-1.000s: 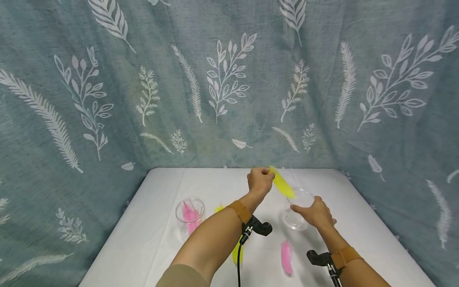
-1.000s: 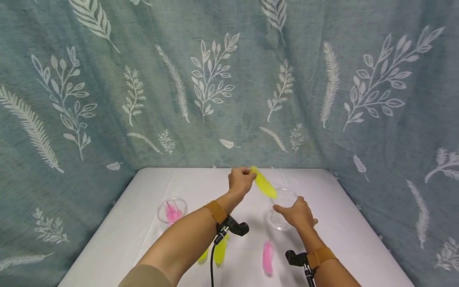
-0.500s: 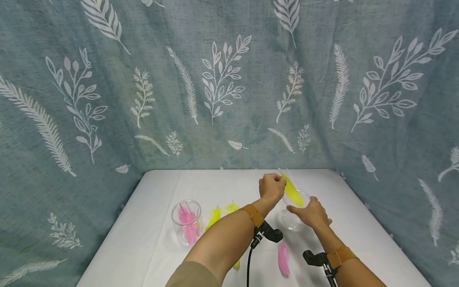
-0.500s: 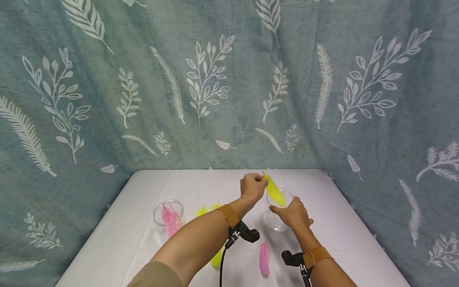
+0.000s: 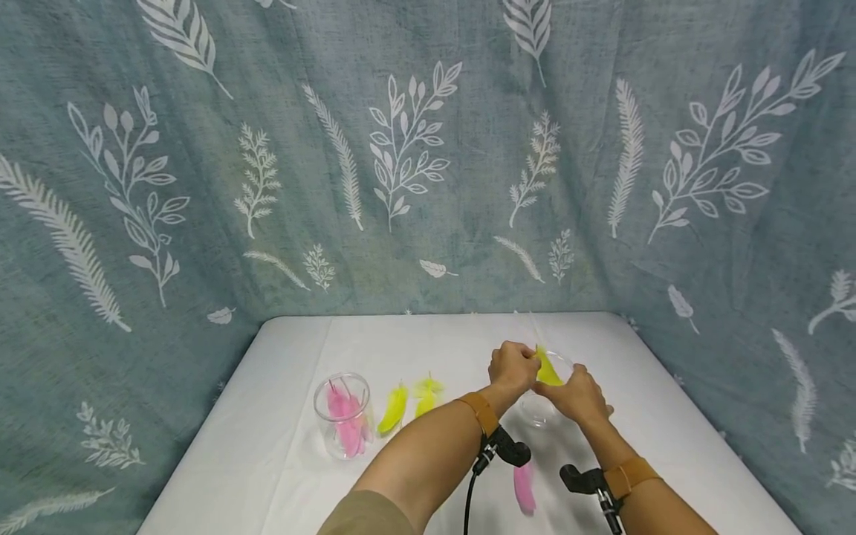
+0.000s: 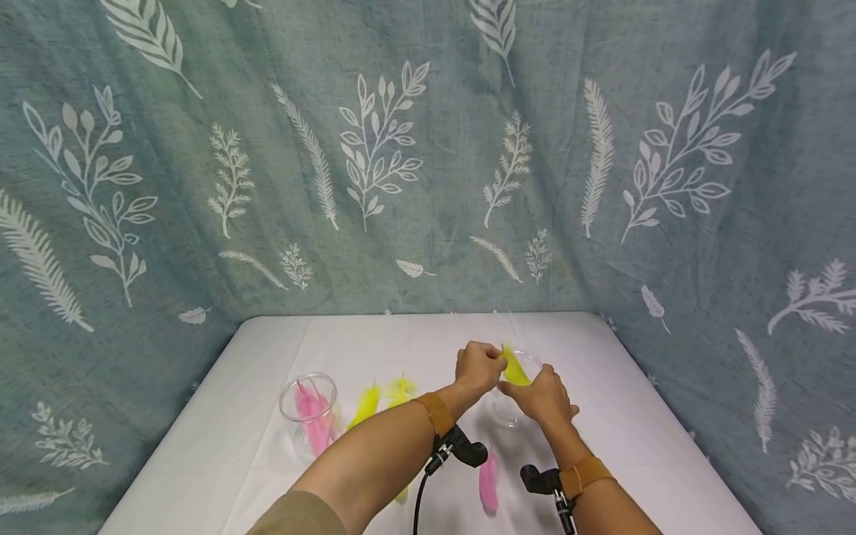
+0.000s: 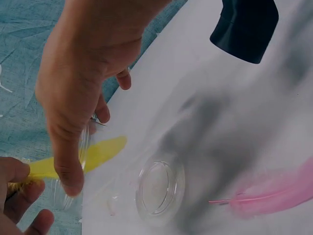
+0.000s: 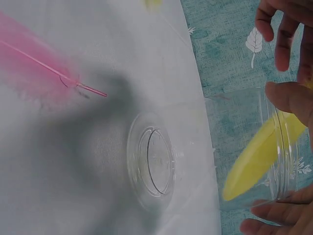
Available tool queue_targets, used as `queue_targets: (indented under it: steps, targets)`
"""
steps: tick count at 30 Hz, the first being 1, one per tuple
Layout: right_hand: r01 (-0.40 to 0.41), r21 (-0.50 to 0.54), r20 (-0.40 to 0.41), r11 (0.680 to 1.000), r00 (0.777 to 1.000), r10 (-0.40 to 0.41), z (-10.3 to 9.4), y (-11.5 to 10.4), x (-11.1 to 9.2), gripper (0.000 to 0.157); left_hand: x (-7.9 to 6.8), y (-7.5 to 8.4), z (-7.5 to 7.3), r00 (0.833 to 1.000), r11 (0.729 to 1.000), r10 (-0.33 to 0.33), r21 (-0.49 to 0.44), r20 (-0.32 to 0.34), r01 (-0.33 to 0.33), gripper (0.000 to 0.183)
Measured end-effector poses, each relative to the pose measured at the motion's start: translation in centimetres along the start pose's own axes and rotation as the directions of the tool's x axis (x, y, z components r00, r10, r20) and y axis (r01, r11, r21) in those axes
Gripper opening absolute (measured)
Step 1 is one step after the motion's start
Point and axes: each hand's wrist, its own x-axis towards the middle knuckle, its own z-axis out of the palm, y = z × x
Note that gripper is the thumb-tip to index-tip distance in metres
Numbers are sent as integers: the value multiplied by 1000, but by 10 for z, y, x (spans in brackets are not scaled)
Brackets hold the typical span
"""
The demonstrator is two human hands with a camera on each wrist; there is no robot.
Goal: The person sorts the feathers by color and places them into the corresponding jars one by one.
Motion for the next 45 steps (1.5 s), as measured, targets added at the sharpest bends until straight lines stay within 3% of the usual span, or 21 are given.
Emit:
queue_targets:
  steps: [7, 14, 24, 30, 36, 45]
  targets:
    - [7, -5, -3, 1000, 1000, -7, 2, -1, 1, 110, -1, -7, 0, 1000, 998, -10, 64, 24, 8, 4]
    - [5, -3, -1, 1000, 1000, -5, 3, -3, 0, 114, -1, -10, -3, 999, 998, -1, 59, 35, -1, 5]
    - [6, 1, 9, 1000, 1000, -6, 3, -3, -2, 121, -2, -16, -12, 991, 997, 53, 43, 121, -59, 21]
    - [-8, 5, -16, 1000, 1000, 8, 3, -3, 0, 115, 2, -22, -27, 992, 997, 80, 0, 102, -80, 18]
    - [-29, 5, -18, 1000, 999, 29, 3, -1, -1, 114, 8, -37, -43, 994, 996, 84, 4, 76, -85, 18]
    - [-26, -8, -8, 1000, 1000, 26, 1, -2, -1, 116, 14, -63, -75, 997, 999, 15, 37, 71, -18, 22]
